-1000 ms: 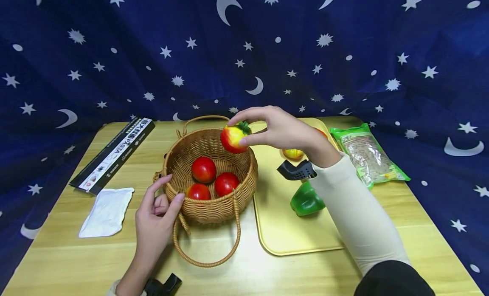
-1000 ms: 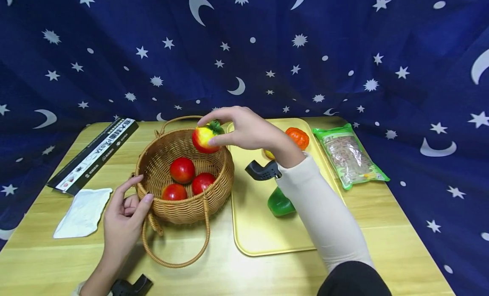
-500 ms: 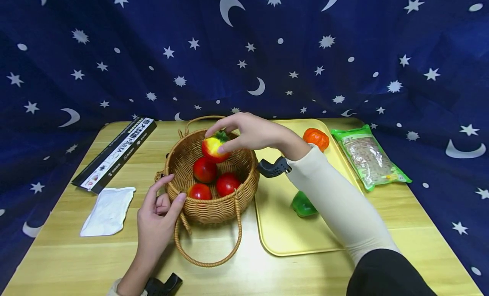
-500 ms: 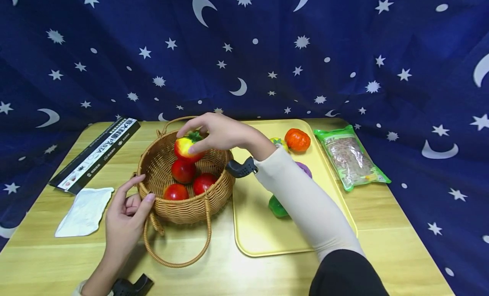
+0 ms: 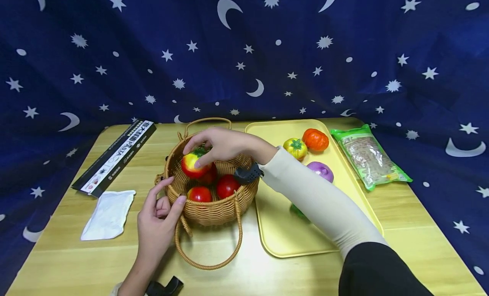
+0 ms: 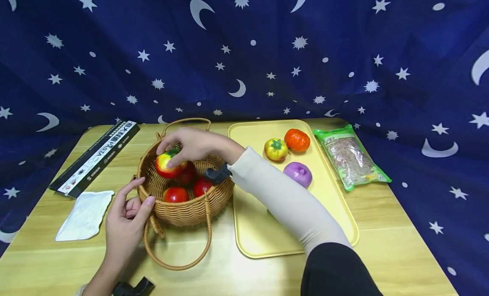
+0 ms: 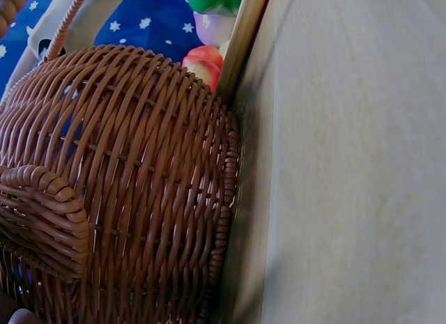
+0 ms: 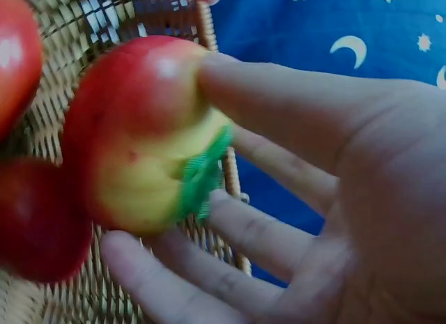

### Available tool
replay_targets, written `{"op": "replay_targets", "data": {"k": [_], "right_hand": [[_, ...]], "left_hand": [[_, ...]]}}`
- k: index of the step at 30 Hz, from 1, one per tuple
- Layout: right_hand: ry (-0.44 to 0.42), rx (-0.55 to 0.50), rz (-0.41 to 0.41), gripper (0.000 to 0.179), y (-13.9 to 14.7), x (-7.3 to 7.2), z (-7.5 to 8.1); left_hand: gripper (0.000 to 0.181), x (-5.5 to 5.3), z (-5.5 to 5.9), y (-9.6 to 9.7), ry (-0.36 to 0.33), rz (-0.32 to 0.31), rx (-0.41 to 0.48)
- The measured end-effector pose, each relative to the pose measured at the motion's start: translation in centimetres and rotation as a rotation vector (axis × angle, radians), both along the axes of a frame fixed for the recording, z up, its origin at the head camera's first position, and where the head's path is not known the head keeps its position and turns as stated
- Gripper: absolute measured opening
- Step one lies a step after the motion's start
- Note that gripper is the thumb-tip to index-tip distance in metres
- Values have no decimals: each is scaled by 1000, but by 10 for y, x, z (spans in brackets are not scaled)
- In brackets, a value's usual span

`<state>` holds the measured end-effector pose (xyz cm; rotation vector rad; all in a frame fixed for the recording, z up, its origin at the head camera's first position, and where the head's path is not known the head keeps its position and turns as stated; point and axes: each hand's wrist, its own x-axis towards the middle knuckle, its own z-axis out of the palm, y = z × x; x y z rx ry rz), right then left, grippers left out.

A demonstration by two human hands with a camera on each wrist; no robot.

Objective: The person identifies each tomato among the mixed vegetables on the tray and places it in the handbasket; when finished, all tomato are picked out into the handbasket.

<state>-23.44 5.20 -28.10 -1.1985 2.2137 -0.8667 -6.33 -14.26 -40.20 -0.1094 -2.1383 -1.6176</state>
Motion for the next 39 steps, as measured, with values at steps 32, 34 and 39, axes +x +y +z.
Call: {"op": "replay_targets", "data": {"k": [32, 34, 39], "right_hand": [[-4, -280, -273, 35, 93, 22, 36], [-7, -280, -333, 35, 108, 27, 30], [-55, -262, -530, 39, 150, 38, 5]], "left_hand": [[55, 0, -3, -5, -3, 14, -7], [54, -1, -2, -5, -2, 6, -1], [53, -1, -1, -3, 2, -14, 0]]}}
